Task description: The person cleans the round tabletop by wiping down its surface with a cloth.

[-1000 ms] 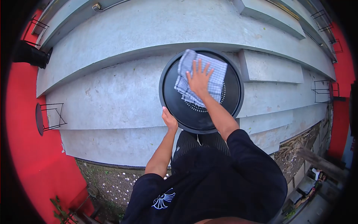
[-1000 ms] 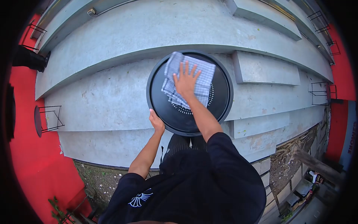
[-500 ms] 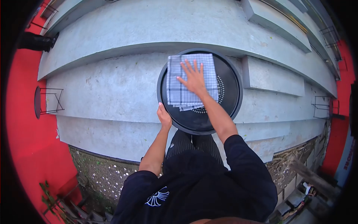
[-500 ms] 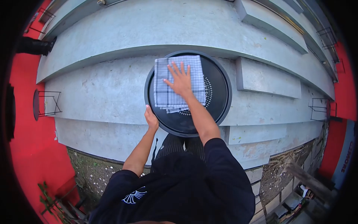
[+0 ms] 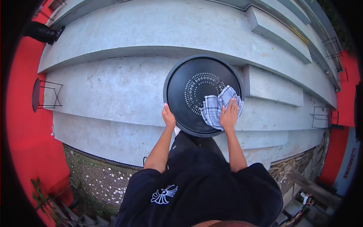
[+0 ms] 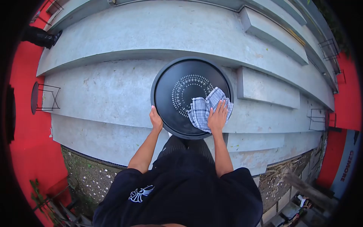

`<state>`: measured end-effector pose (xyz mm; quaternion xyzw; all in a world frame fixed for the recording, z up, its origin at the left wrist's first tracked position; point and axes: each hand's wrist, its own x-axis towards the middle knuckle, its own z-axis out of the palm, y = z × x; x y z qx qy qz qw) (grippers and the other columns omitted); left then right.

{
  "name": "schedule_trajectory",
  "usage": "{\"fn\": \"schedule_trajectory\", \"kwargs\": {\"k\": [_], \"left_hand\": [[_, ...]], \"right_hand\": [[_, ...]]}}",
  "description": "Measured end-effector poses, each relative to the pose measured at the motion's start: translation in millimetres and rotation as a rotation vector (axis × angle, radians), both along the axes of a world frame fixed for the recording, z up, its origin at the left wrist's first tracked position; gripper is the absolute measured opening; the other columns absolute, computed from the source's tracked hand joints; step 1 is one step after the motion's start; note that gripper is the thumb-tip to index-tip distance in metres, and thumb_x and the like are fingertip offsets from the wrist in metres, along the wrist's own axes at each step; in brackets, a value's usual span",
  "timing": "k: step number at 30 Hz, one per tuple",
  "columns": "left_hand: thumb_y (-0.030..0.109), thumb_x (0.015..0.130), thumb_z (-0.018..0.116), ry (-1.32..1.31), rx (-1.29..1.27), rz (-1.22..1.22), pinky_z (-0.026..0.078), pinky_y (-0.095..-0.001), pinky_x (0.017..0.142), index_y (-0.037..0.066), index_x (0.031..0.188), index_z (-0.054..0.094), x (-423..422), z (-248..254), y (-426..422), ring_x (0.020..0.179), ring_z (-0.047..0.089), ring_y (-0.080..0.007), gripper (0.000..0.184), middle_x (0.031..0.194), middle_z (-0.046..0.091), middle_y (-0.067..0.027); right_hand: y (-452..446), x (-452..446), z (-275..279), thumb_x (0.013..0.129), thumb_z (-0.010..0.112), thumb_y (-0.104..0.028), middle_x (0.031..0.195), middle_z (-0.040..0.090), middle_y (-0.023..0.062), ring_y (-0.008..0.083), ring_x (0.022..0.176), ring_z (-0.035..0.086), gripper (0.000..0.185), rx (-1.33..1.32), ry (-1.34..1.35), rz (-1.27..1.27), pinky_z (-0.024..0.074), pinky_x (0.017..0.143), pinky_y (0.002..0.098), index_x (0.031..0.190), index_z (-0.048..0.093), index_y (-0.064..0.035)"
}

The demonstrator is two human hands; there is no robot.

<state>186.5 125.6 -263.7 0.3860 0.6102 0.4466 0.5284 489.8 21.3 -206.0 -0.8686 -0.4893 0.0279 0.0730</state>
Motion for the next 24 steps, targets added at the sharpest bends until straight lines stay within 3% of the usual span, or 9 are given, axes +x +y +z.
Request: {"fn": "schedule_trajectory", "kwargs": {"k": [3, 6, 10, 13, 16, 19, 21, 22, 24], "left_hand": [[0.045, 0.116, 0.035, -0.021, -0.006, -0.007, 0.051, -0.0327, 0.089, -0.008, 0.110, 0.069, 1, 1, 3, 0.095, 0.065, -0.0180, 0.064, 0.100, 0.073, -0.0098], [0.047, 0.116, 0.034, -0.100, 0.031, 0.000, 0.049, -0.0334, 0.087, -0.008, 0.109, 0.069, 9, 15, 8, 0.090, 0.062, -0.0173, 0.066, 0.098, 0.072, -0.0089], [0.048, 0.116, 0.033, -0.180, -0.085, -0.133, 0.049, -0.0322, 0.084, -0.008, 0.110, 0.071, -10, 14, 10, 0.087, 0.060, -0.0149, 0.067, 0.096, 0.072, -0.0053], [0.048, 0.116, 0.033, -0.184, -0.062, -0.103, 0.047, -0.0303, 0.081, -0.006, 0.107, 0.071, -6, 25, 9, 0.084, 0.058, -0.0124, 0.067, 0.094, 0.071, -0.0035], [0.046, 0.116, 0.033, -0.117, -0.054, -0.138, 0.047, -0.0302, 0.080, -0.006, 0.104, 0.071, -11, 12, 5, 0.083, 0.057, -0.0123, 0.066, 0.088, 0.069, -0.0027], [0.044, 0.117, 0.032, 0.037, -0.122, -0.198, 0.048, -0.0323, 0.080, -0.005, 0.097, 0.069, -12, -19, 7, 0.080, 0.057, -0.0133, 0.064, 0.083, 0.066, -0.0028], [0.044, 0.117, 0.032, -0.034, 0.175, 0.159, 0.048, -0.0338, 0.078, -0.003, 0.093, 0.067, 10, -23, 0, 0.081, 0.056, -0.0144, 0.063, 0.084, 0.066, -0.0038], [0.045, 0.116, 0.033, 0.226, 0.274, 0.125, 0.047, -0.0350, 0.079, -0.004, 0.095, 0.068, 9, -22, -1, 0.084, 0.056, -0.0161, 0.064, 0.086, 0.067, -0.0065], [0.047, 0.116, 0.032, 0.000, 0.071, 0.075, 0.047, -0.0358, 0.081, -0.005, 0.098, 0.068, 1, -6, 3, 0.085, 0.057, -0.0178, 0.065, 0.088, 0.068, -0.0083]], "right_hand": [[8, 4, 0, 0.107, 0.047, -0.044, 0.172, 0.021, 0.0244, 0.0478, 0.155, 0.025, 0.077, 0.004, 0.000, 0.002, 0.0216, 0.127, 0.0559, 0.164, 0.024, 0.0022], [51, 15, 1, 0.100, 0.049, -0.067, 0.173, 0.016, 0.0231, 0.0536, 0.155, 0.019, 0.096, -0.078, 0.010, -0.045, 0.0148, 0.126, 0.0635, 0.168, 0.019, -0.0057], [154, 25, 0, 0.095, 0.043, -0.081, 0.177, 0.006, 0.0131, 0.0556, 0.158, -0.001, 0.104, -0.127, 0.122, -0.026, -0.0011, 0.119, 0.0769, 0.170, 0.013, -0.0155], [229, -17, -9, 0.098, 0.039, -0.079, 0.177, 0.008, 0.0135, 0.0573, 0.157, 0.003, 0.099, -0.069, 0.066, -0.002, -0.0001, 0.118, 0.0791, 0.170, 0.016, -0.0151], [240, -94, -20, 0.102, 0.038, -0.071, 0.176, 0.017, 0.0122, 0.0549, 0.157, 0.011, 0.087, 0.089, -0.097, 0.347, 0.0043, 0.119, 0.0773, 0.168, 0.024, -0.0169], [177, -153, 1, 0.103, 0.049, -0.061, 0.172, 0.027, 0.0109, 0.0488, 0.157, 0.018, 0.078, 0.128, 0.078, 0.671, 0.0094, 0.124, 0.0700, 0.165, 0.034, -0.0174], [119, -162, 12, 0.102, 0.055, -0.055, 0.173, 0.028, 0.0062, 0.0472, 0.157, 0.019, 0.075, 0.033, 0.111, 0.801, 0.0108, 0.123, 0.0710, 0.165, 0.035, -0.0202], [93, -157, 20, 0.101, 0.059, -0.052, 0.173, 0.026, 0.0047, 0.0467, 0.158, 0.019, 0.076, -0.026, 0.162, 0.801, 0.0106, 0.123, 0.0716, 0.166, 0.033, -0.0220], [43, -134, 32, 0.099, 0.063, -0.048, 0.174, 0.024, 0.0033, 0.0462, 0.158, 0.018, 0.078, -0.083, 0.210, 0.809, 0.0104, 0.122, 0.0722, 0.166, 0.032, -0.0237]]}}
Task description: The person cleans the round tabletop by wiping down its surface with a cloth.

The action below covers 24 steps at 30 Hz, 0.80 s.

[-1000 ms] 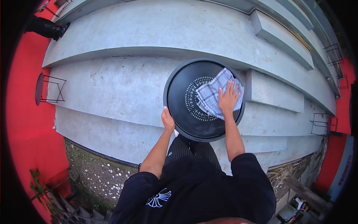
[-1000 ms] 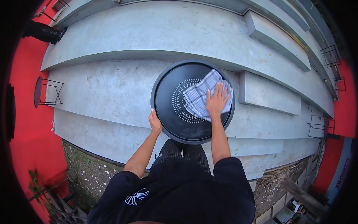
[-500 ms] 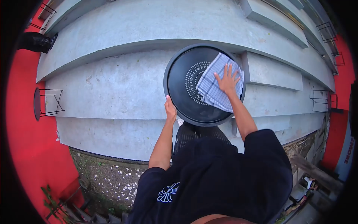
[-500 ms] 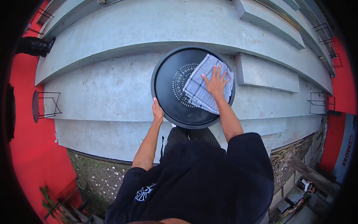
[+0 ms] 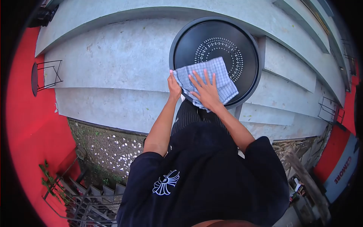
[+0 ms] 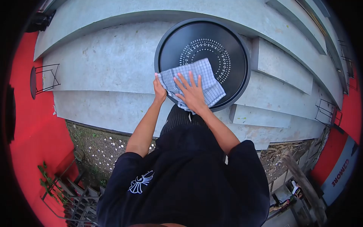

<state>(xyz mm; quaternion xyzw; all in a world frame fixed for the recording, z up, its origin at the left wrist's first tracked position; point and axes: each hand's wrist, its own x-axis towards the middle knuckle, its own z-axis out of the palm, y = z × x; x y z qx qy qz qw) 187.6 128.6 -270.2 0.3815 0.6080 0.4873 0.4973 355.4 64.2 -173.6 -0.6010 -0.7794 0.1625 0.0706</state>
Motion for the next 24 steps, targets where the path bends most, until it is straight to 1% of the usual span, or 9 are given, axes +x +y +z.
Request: {"fn": "schedule_trajectory", "kwargs": {"k": [1, 5, 11, 13, 14, 15, 17, 18, 24], "left_hand": [[0.048, 0.116, 0.032, -0.233, -0.177, -0.077, 0.047, -0.0367, 0.083, -0.006, 0.100, 0.069, -3, 5, 5, 0.087, 0.057, -0.0195, 0.067, 0.090, 0.068, -0.0101], [0.051, 0.115, 0.031, 0.029, -0.083, -0.098, 0.047, -0.0361, 0.079, -0.006, 0.096, 0.067, -3, 20, 5, 0.081, 0.055, -0.0187, 0.070, 0.085, 0.066, -0.0085], [0.049, 0.116, 0.031, -0.107, -0.004, -0.110, 0.046, -0.0385, 0.080, -0.006, 0.095, 0.065, -2, -6, 9, 0.084, 0.056, -0.0188, 0.067, 0.089, 0.067, -0.0105], [0.046, 0.116, 0.032, 0.181, -0.022, -0.049, 0.045, -0.0392, 0.079, -0.006, 0.095, 0.063, -8, -24, 7, 0.085, 0.054, -0.0185, 0.064, 0.090, 0.066, -0.0103], [0.044, 0.116, 0.034, 0.461, 0.166, -0.170, 0.046, -0.0386, 0.081, -0.007, 0.099, 0.064, -15, -23, 0, 0.088, 0.056, -0.0189, 0.062, 0.093, 0.068, -0.0118], [0.044, 0.116, 0.034, 0.457, 0.165, -0.180, 0.046, -0.0386, 0.081, -0.007, 0.099, 0.064, -21, -26, 1, 0.088, 0.056, -0.0189, 0.062, 0.093, 0.068, -0.0118], [0.041, 0.116, 0.034, 0.203, -0.232, -0.251, 0.048, -0.0366, 0.086, -0.009, 0.104, 0.065, -25, -36, 11, 0.092, 0.059, -0.0191, 0.060, 0.098, 0.071, -0.0130], [0.040, 0.117, 0.034, -0.014, 0.084, -0.080, 0.047, -0.0345, 0.083, -0.008, 0.101, 0.066, -1, -7, 6, 0.088, 0.057, -0.0169, 0.059, 0.093, 0.069, -0.0097], [0.039, 0.117, 0.032, -0.077, 0.026, -0.154, 0.048, -0.0341, 0.084, -0.008, 0.101, 0.067, -2, 20, 10, 0.088, 0.059, -0.0163, 0.061, 0.093, 0.070, -0.0090]], "right_hand": [[-22, 13, 4, 0.098, 0.064, -0.048, 0.174, 0.023, 0.0031, 0.0464, 0.158, 0.017, 0.080, -0.072, -0.044, -0.021, 0.0102, 0.122, 0.0731, 0.167, 0.031, -0.0245], [-35, 23, 5, 0.096, 0.066, -0.050, 0.175, 0.020, 0.0022, 0.0466, 0.159, 0.013, 0.083, -0.135, -0.090, -0.028, 0.0092, 0.121, 0.0752, 0.167, 0.030, -0.0256], [59, 4, -21, 0.101, 0.055, -0.058, 0.175, 0.022, 0.0044, 0.0469, 0.159, 0.012, 0.077, 0.109, -0.047, 0.018, 0.0083, 0.122, 0.0747, 0.166, 0.031, -0.0260], [90, -9, -27, 0.101, 0.055, -0.057, 0.174, 0.022, 0.0056, 0.0463, 0.159, 0.013, 0.076, 0.168, -0.050, -0.038, 0.0090, 0.122, 0.0742, 0.166, 0.031, -0.0249], [94, -13, -28, 0.102, 0.055, -0.056, 0.174, 0.023, 0.0067, 0.0456, 0.159, 0.014, 0.076, 0.225, -0.050, -0.091, 0.0096, 0.122, 0.0736, 0.166, 0.031, -0.0238], [90, -16, -26, 0.102, 0.055, -0.056, 0.174, 0.023, 0.0067, 0.0456, 0.159, 0.014, 0.076, 0.221, -0.054, -0.101, 0.0096, 0.122, 0.0736, 0.166, 0.031, -0.0238], [76, -18, -21, 0.102, 0.055, -0.054, 0.174, 0.022, 0.0070, 0.0442, 0.159, 0.015, 0.075, 0.101, -0.035, -0.084, 0.0101, 0.123, 0.0719, 0.166, 0.031, -0.0219], [54, -11, -17, 0.103, 0.053, -0.054, 0.174, 0.025, 0.0058, 0.0429, 0.159, 0.016, 0.074, 0.051, -0.055, 0.003, 0.0083, 0.126, 0.0677, 0.166, 0.032, -0.0213], [-61, 114, -7, 0.101, 0.051, -0.061, 0.176, 0.020, 0.0001, 0.0406, 0.162, 0.006, 0.077, -0.109, -0.128, 0.046, 0.0029, 0.127, 0.0650, 0.167, 0.030, -0.0285]]}}
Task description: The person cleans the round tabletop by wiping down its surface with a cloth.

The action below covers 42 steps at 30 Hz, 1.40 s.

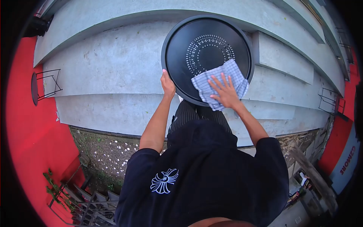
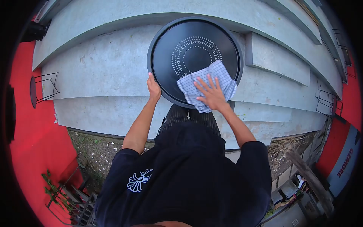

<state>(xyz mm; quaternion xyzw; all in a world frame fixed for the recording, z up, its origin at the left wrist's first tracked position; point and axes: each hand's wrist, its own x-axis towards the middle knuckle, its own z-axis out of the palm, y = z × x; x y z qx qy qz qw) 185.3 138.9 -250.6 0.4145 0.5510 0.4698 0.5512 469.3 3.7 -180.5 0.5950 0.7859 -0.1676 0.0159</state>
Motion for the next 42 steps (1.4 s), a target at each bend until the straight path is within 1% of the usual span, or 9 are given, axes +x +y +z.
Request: {"fn": "schedule_trajectory", "kwargs": {"k": [5, 11, 15, 20, 30, 33, 35, 36, 42], "left_hand": [[0.040, 0.117, 0.031, 0.037, 0.022, -0.015, 0.048, -0.0333, 0.084, -0.009, 0.102, 0.067, 1, 0, 3, 0.087, 0.059, -0.0163, 0.062, 0.093, 0.071, -0.0086], [0.042, 0.117, 0.031, -0.012, -0.017, -0.020, 0.049, -0.0328, 0.083, -0.010, 0.106, 0.067, -1, -1, -3, 0.086, 0.061, -0.0169, 0.064, 0.094, 0.072, -0.0101], [0.042, 0.117, 0.030, 0.025, -0.026, -0.056, 0.050, -0.0334, 0.083, -0.010, 0.106, 0.067, -7, -11, 5, 0.087, 0.062, -0.0172, 0.065, 0.096, 0.073, -0.0106], [0.047, 0.116, 0.030, -0.034, -0.050, 0.042, 0.049, -0.0317, 0.077, -0.005, 0.098, 0.066, 10, 0, 16, 0.080, 0.057, -0.0141, 0.066, 0.087, 0.067, -0.0040], [0.044, 0.117, 0.032, -0.032, -0.074, 0.101, 0.047, -0.0341, 0.077, -0.007, 0.099, 0.065, 19, -3, 5, 0.083, 0.055, -0.0166, 0.063, 0.090, 0.068, -0.0074], [0.044, 0.116, 0.033, -0.032, -0.036, 0.096, 0.045, -0.0346, 0.076, -0.007, 0.097, 0.064, 18, -3, -12, 0.082, 0.052, -0.0162, 0.062, 0.087, 0.063, -0.0055], [0.044, 0.116, 0.033, 0.304, -0.097, 0.032, 0.043, -0.0347, 0.074, -0.005, 0.094, 0.062, 10, -13, -17, 0.080, 0.047, -0.0158, 0.062, 0.084, 0.058, -0.0040], [0.045, 0.116, 0.033, 0.110, -0.005, 0.087, 0.042, -0.0349, 0.072, -0.004, 0.091, 0.061, 25, 9, -16, 0.078, 0.045, -0.0155, 0.062, 0.082, 0.056, -0.0031], [0.045, 0.117, 0.032, -0.012, -0.033, 0.043, 0.049, -0.0327, 0.079, -0.007, 0.103, 0.067, 6, 12, -17, 0.083, 0.059, -0.0154, 0.064, 0.091, 0.069, -0.0066]], "right_hand": [[52, 53, -10, 0.099, 0.045, -0.072, 0.178, 0.003, 0.0045, 0.0475, 0.161, -0.004, 0.091, -0.130, -0.143, -0.173, -0.0011, 0.125, 0.0687, 0.171, 0.014, -0.0265], [111, -5, -15, 0.100, 0.037, -0.077, 0.177, -0.009, 0.0140, 0.0569, 0.156, -0.011, 0.098, -0.141, -0.144, -0.414, -0.0057, 0.118, 0.0766, 0.171, 0.004, -0.0189], [89, -17, -30, 0.100, 0.047, -0.070, 0.177, -0.005, 0.0168, 0.0586, 0.156, -0.008, 0.097, -0.011, -0.069, -0.260, -0.0025, 0.118, 0.0780, 0.171, 0.006, -0.0169], [38, -10, 8, 0.094, 0.067, -0.057, 0.178, -0.001, 0.0072, 0.0488, 0.160, -0.006, 0.100, -0.256, -0.027, -0.059, 0.0015, 0.125, 0.0688, 0.171, 0.012, -0.0245], [85, -92, 2, 0.097, 0.064, -0.056, 0.178, 0.003, 0.0108, 0.0550, 0.158, -0.002, 0.093, -0.133, 0.106, -0.207, 0.0016, 0.118, 0.0799, 0.170, 0.017, -0.0224], [125, -106, -6, 0.097, 0.062, -0.059, 0.177, 0.008, 0.0120, 0.0552, 0.158, 0.004, 0.090, 0.045, 0.149, -0.201, 0.0029, 0.119, 0.0785, 0.169, 0.023, -0.0207], [164, -99, -13, 0.097, 0.059, -0.063, 0.176, 0.014, 0.0118, 0.0547, 0.157, 0.008, 0.088, 0.226, 0.209, -0.173, 0.0041, 0.120, 0.0765, 0.168, 0.027, -0.0202], [183, -89, -12, 0.098, 0.053, -0.069, 0.176, 0.019, 0.0078, 0.0501, 0.159, 0.011, 0.087, 0.245, 0.138, -0.163, 0.0053, 0.124, 0.0709, 0.167, 0.028, -0.0241], [230, 13, -24, 0.100, 0.041, -0.074, 0.174, 0.025, 0.0012, 0.0427, 0.160, 0.017, 0.078, 0.361, -0.035, -0.419, 0.0029, 0.128, 0.0622, 0.166, 0.031, -0.0319]]}}
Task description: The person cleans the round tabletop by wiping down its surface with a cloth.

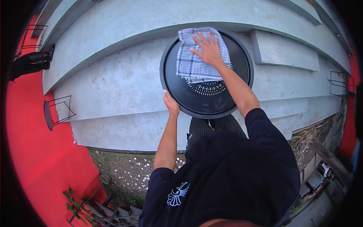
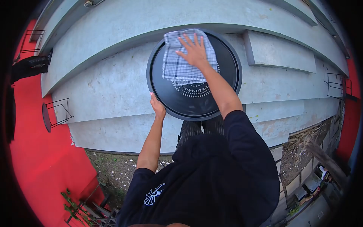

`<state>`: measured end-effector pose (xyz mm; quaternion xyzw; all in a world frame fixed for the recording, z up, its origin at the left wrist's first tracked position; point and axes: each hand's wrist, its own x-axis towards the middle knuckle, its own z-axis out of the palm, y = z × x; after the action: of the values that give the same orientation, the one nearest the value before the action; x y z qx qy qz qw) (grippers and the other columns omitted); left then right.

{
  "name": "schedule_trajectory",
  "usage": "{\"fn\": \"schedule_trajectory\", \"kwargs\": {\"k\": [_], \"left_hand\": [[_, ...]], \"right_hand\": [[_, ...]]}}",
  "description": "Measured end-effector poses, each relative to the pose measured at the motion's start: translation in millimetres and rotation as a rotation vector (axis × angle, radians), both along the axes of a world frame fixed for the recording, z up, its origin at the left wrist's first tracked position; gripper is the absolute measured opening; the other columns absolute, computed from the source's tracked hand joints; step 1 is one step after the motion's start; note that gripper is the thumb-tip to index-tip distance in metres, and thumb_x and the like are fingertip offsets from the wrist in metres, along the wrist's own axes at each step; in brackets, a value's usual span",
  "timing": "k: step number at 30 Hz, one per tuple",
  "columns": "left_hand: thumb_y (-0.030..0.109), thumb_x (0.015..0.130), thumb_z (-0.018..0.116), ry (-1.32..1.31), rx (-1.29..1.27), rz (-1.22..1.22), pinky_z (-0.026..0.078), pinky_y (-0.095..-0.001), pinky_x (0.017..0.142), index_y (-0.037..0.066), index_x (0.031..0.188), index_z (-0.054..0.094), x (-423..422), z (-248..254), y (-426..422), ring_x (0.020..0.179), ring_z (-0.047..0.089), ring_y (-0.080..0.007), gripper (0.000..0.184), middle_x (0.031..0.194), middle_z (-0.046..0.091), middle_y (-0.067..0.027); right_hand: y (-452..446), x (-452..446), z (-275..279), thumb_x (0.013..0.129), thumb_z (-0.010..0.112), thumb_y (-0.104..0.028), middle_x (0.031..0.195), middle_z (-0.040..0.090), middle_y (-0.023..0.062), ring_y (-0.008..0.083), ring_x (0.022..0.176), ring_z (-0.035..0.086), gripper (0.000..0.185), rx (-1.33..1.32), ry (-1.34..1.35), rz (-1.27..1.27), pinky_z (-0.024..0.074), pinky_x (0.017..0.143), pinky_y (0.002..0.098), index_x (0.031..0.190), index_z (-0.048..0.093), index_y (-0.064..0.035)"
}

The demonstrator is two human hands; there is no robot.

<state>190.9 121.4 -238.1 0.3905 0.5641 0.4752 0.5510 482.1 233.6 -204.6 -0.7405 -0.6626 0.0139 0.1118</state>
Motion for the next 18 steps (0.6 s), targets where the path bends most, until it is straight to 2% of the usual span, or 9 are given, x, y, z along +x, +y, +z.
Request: {"fn": "schedule_trajectory", "kwargs": {"k": [2, 3, 7, 11, 12, 18], "left_hand": [[0.045, 0.117, 0.031, -0.039, 0.002, -0.004, 0.050, -0.0320, 0.082, -0.008, 0.107, 0.068, -15, -2, -4, 0.087, 0.062, -0.0158, 0.066, 0.095, 0.072, -0.0082], [0.045, 0.117, 0.031, -0.042, 0.002, -0.035, 0.050, -0.0319, 0.083, -0.009, 0.109, 0.068, -19, -8, -1, 0.088, 0.063, -0.0161, 0.066, 0.098, 0.073, -0.0090], [0.046, 0.117, 0.030, 0.037, -0.017, -0.073, 0.051, -0.0326, 0.083, -0.009, 0.108, 0.069, -12, -12, 18, 0.087, 0.064, -0.0165, 0.068, 0.097, 0.074, -0.0094], [0.045, 0.117, 0.031, 0.038, -0.049, -0.055, 0.051, -0.0320, 0.081, -0.009, 0.106, 0.069, -9, -17, 30, 0.086, 0.063, -0.0155, 0.067, 0.095, 0.074, -0.0088], [0.045, 0.117, 0.031, -0.031, -0.056, -0.015, 0.051, -0.0320, 0.081, -0.009, 0.105, 0.069, -11, -18, 25, 0.085, 0.063, -0.0155, 0.066, 0.095, 0.073, -0.0083], [0.046, 0.117, 0.031, -0.011, -0.041, -0.068, 0.051, -0.0315, 0.080, -0.007, 0.104, 0.069, -18, -12, 9, 0.084, 0.063, -0.0148, 0.067, 0.094, 0.073, -0.0071]], "right_hand": [[-27, 24, -8, 0.102, 0.045, -0.068, 0.173, 0.028, 0.0040, 0.0434, 0.157, 0.023, 0.075, 0.094, 0.001, -0.096, 0.0075, 0.128, 0.0628, 0.165, 0.035, -0.0292], [-45, 31, -5, 0.104, 0.046, -0.063, 0.175, 0.024, 0.0052, 0.0439, 0.158, 0.020, 0.073, 0.058, -0.003, -0.154, 0.0083, 0.127, 0.0636, 0.166, 0.031, -0.0299], [-127, 25, 5, 0.106, 0.049, -0.052, 0.174, 0.025, 0.0104, 0.0493, 0.157, 0.019, 0.069, -0.009, 0.055, -0.371, 0.0066, 0.125, 0.0679, 0.166, 0.032, -0.0223], [-165, 15, 4, 0.104, 0.051, -0.056, 0.175, 0.019, 0.0136, 0.0515, 0.157, 0.015, 0.078, -0.096, 0.065, -0.380, 0.0058, 0.125, 0.0678, 0.167, 0.028, -0.0170], [-165, 12, 2, 0.104, 0.050, -0.057, 0.176, 0.016, 0.0142, 0.0528, 0.157, 0.013, 0.079, -0.101, 0.066, -0.386, 0.0047, 0.124, 0.0690, 0.168, 0.026, -0.0163], [-60, 6, -4, 0.106, 0.044, -0.056, 0.175, 0.018, 0.0150, 0.0561, 0.155, 0.014, 0.075, -0.015, 0.001, -0.445, 0.0032, 0.121, 0.0741, 0.168, 0.027, -0.0167]]}}
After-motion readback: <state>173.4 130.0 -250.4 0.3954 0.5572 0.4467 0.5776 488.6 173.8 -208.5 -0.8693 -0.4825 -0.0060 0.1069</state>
